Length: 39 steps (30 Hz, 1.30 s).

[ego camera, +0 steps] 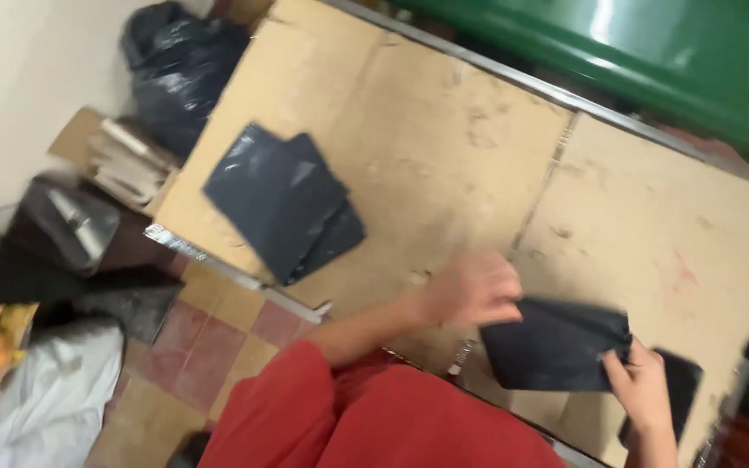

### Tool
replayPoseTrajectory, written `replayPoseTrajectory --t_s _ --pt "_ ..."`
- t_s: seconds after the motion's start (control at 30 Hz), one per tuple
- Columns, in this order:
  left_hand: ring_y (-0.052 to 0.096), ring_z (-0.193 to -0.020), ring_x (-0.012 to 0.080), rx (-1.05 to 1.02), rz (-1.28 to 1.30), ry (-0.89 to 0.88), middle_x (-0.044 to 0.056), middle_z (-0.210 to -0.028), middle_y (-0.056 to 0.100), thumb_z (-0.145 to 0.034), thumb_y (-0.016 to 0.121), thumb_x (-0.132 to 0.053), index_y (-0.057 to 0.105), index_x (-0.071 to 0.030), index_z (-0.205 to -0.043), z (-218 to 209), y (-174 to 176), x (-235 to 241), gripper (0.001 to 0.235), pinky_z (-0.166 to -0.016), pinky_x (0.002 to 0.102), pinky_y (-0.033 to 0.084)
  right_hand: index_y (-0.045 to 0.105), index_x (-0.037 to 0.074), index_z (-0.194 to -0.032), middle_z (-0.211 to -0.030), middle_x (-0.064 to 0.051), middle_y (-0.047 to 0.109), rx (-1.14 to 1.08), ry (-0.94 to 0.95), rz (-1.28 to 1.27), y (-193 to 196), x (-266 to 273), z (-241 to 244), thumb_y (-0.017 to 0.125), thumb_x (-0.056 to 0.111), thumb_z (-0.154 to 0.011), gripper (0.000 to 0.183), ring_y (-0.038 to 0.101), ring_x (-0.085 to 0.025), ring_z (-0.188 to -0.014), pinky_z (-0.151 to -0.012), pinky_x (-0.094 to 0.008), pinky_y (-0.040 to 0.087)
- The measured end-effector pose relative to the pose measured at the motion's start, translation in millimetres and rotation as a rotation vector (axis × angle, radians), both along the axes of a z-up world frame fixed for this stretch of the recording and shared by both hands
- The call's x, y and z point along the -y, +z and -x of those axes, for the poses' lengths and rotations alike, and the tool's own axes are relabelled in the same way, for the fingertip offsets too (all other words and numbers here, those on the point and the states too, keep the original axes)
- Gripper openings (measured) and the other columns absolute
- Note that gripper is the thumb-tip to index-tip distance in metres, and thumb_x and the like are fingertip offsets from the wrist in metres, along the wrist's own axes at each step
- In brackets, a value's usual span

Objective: The person repeatedly takes black plastic-wrapped packs from a green conveyor belt, folds them in half on a wooden table, stacks them, and places the stacks into an orange basket. The process is repeated multiple times throughout the clip.

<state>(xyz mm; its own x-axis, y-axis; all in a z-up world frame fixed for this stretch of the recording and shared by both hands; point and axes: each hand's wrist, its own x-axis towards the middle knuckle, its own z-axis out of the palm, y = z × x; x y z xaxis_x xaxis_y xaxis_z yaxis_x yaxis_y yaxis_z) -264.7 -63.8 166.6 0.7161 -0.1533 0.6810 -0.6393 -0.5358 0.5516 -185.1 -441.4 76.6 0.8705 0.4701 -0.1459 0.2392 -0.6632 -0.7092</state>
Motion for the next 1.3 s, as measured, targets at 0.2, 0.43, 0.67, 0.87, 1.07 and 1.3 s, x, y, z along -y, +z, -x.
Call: replayPoseTrajectory --t_s 0.2,0.43,0.67,0.87,1.07,1.3 --pt "0.055 -0.098 0.0379 -0.575 -0.313 1.309 0.010 -0.112 0.065 -0.088 0.058 -0.032 0.064 -0.012 -0.108 102.7 -48.8 -283.1 0.029 -0.076 0.054 0.046 0.063 0.005 -0.109 -0.076 -0.024 0.068 0.114 -0.148 0.406 4.1 -44.3 33.1 0.059 0.033 -0.107 0.029 0.068 -0.043 -0.079 -0.069 -0.047 0.048" --pt "0.046 -0.117 0.0402 -1.232 -0.021 1.134 0.019 -0.108 0.067 -0.098 0.033 -0.040 0.067 -0.006 -0.114 148.5 -37.6 -405.7 0.050 -0.092 0.056 0.044 0.061 0.003 -0.103 -0.079 -0.026 0.067 0.301 -0.174 0.613 3.1 -49.8 78.9 0.059 0.032 -0.117 0.032 0.065 -0.050 -0.077 -0.068 -0.052 0.047" --pt "0.063 -0.089 0.0289 -0.928 0.074 0.503 0.009 -0.097 0.065 -0.102 0.043 -0.026 0.056 -0.012 -0.110 128.6 -58.7 -410.5 0.021 -0.075 0.041 0.045 0.064 0.004 -0.121 -0.085 -0.027 0.069 0.415 -0.089 0.660 60.6 -108.9 96.3 0.058 0.031 -0.115 0.028 0.066 -0.050 -0.081 -0.071 -0.051 0.050" --pt "0.063 -0.081 0.0281 -0.859 -0.113 0.438 0.009 -0.093 0.069 -0.102 0.049 -0.023 0.060 -0.011 -0.109 104.7 -96.3 -404.1 0.018 -0.068 0.040 0.046 0.064 -0.003 -0.114 -0.090 -0.014 0.063 0.234 -0.021 0.250 102.5 -234.5 84.7 0.061 0.020 -0.114 0.024 0.054 -0.021 -0.088 -0.081 -0.038 0.043" --pt "0.060 -0.105 0.0092 -0.762 0.683 0.236 -0.006 -0.110 0.067 -0.104 0.047 -0.027 0.059 -0.020 -0.117 110.1 -143.6 -406.3 0.019 -0.098 0.029 0.043 0.066 0.004 -0.105 -0.090 -0.009 0.064 0.092 0.238 -0.129 49.8 -416.7 45.8 0.064 0.017 -0.106 0.014 0.057 -0.018 -0.091 -0.081 -0.038 0.046" --pt "0.055 -0.111 0.0137 -0.935 0.885 0.382 -0.004 -0.113 0.061 -0.104 0.017 -0.055 0.069 -0.024 -0.115 158.7 -152.4 -450.1 0.061 -0.096 0.035 0.046 0.068 0.012 -0.091 -0.069 0.005 0.061 -0.439 0.229 -0.344 -15.9 -517.1 53.6 0.066 0.018 -0.101 0.012 0.061 -0.007 -0.062 -0.056 -0.021 0.049"
